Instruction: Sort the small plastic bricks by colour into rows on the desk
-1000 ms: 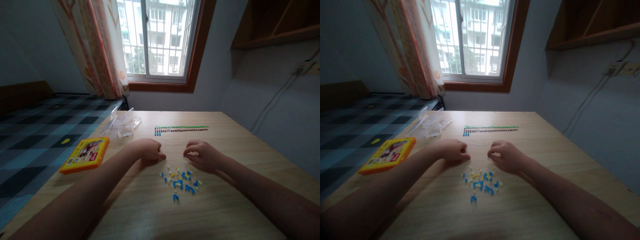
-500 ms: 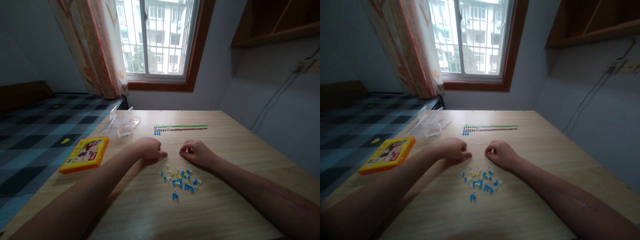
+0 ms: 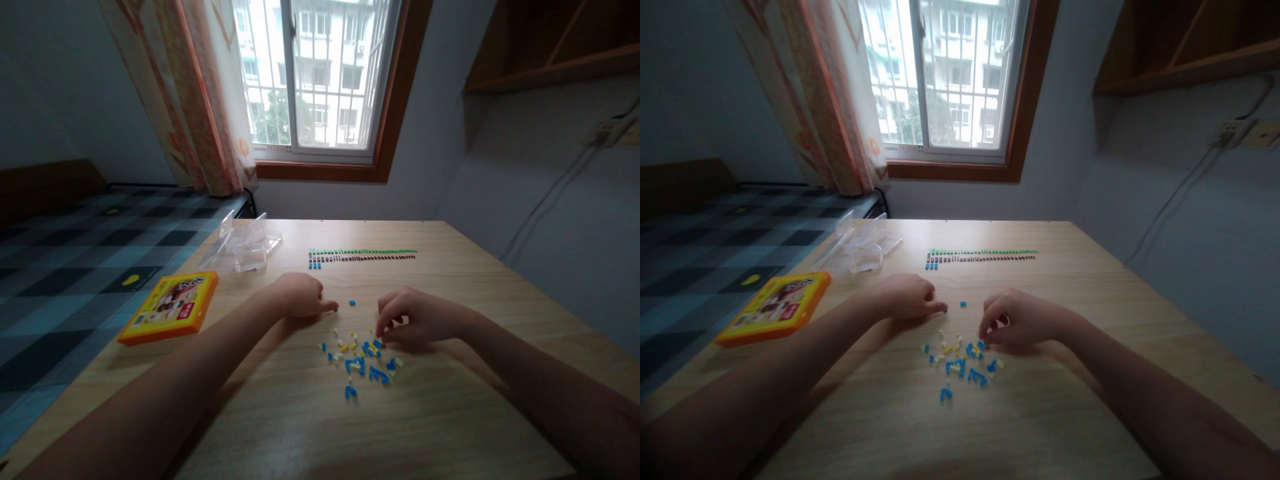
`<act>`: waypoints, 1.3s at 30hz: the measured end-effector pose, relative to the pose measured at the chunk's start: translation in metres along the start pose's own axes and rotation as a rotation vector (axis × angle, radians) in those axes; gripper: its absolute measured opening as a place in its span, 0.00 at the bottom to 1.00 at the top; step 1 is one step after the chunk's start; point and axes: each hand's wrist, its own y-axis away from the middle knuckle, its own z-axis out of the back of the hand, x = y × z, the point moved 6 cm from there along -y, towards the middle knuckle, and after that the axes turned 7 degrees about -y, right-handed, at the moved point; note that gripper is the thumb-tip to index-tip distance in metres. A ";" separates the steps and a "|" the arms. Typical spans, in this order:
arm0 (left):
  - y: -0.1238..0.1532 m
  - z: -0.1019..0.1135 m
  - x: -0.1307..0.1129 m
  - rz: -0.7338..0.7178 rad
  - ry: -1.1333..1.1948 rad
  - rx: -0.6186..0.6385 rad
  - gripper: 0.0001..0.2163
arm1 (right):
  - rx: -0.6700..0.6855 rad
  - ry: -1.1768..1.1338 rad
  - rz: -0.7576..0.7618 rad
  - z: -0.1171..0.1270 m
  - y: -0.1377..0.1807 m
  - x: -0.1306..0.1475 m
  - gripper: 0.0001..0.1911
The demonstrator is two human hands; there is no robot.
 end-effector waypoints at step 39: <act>0.008 0.008 -0.002 -0.051 0.006 0.001 0.32 | -0.494 0.344 -0.172 0.013 -0.019 -0.042 0.07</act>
